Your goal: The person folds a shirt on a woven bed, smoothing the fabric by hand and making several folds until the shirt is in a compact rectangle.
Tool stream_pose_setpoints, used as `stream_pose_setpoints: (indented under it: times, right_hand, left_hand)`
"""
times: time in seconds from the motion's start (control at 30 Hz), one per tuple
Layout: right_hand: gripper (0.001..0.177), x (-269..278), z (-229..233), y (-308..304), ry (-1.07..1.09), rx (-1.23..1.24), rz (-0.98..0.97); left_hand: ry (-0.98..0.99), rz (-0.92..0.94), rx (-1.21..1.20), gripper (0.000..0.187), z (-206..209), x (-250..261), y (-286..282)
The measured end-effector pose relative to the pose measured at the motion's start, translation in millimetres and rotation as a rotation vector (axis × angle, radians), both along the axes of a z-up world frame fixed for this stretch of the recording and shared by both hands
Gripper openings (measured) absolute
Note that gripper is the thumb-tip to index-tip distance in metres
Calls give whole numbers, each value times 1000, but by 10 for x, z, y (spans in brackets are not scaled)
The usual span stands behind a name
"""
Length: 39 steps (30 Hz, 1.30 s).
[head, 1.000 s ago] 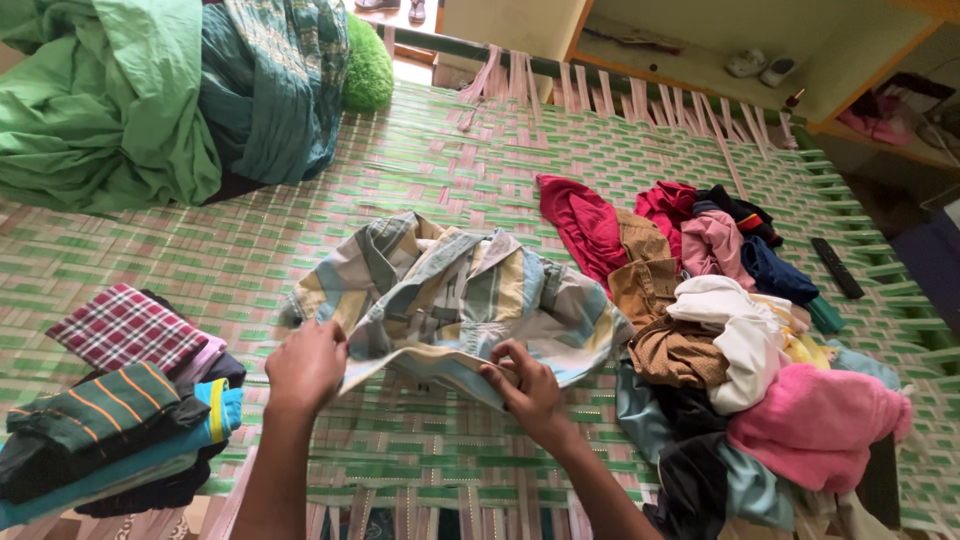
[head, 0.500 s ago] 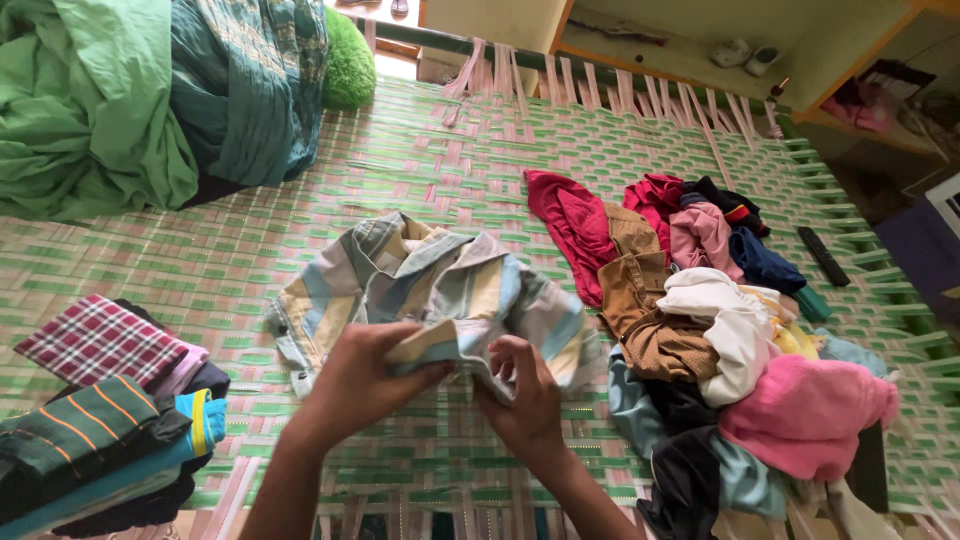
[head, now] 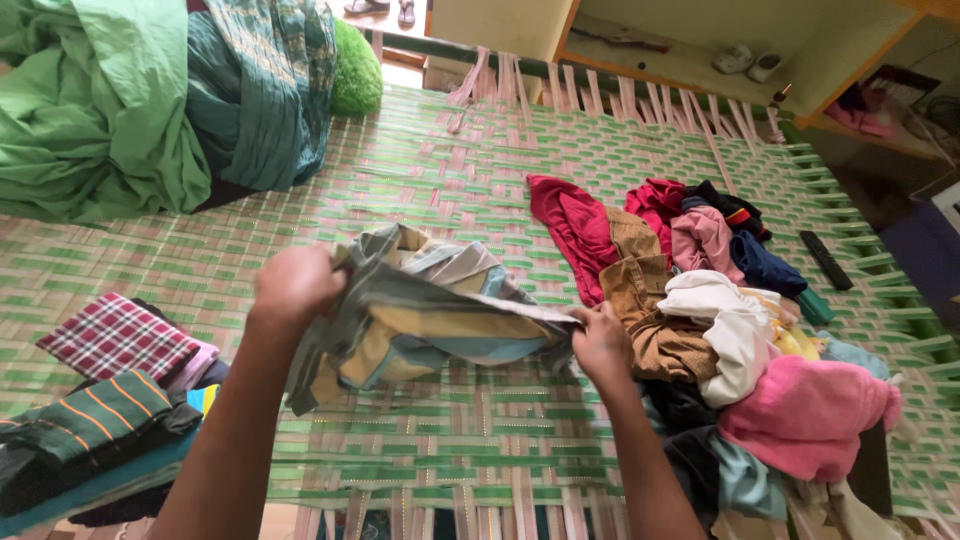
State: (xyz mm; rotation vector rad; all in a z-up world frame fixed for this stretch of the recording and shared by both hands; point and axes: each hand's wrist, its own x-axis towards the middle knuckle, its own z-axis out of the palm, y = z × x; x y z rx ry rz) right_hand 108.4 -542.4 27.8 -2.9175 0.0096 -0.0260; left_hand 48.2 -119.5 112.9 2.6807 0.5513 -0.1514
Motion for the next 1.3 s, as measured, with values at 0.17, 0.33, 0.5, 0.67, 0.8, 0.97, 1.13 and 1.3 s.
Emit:
stream_pose_setpoints:
  times: [0.17,0.33,0.5,0.67,0.8,0.97,1.13,1.3]
  right_hand:
    - [40,301,175,93,-118,1205,49]
    - [39,-194,928,392,-1115,470,526]
    - [47,-252,713,84,-548,628,334]
    - [35,-222,197,-260,-498,156,248]
    - [29,-239,167,-330,-321,-19,191]
    - [29,-341,222,-81,-343,-178,240]
    - [20,-678,81,563,58,170,726]
    - [21,-982,106,729,-77,238,871]
  left_hand:
    - [-829,-244,-1362,44,318,282,-257]
    - [-1226,-441,-1483,45,446,-425,-384]
    - [-668,-149,-401,41,214,-1137,5]
    - [-258,-241,-305,45,-316,-1499,-88]
    - [162,-339,-125,46,-632,-1652,-132]
    - [-23,-420,5,55,-606,-1519,-280]
    - [-88,-359,-76,44,-748,-993,-746]
    - [-451,-463,283,71,-1260,-866,-705]
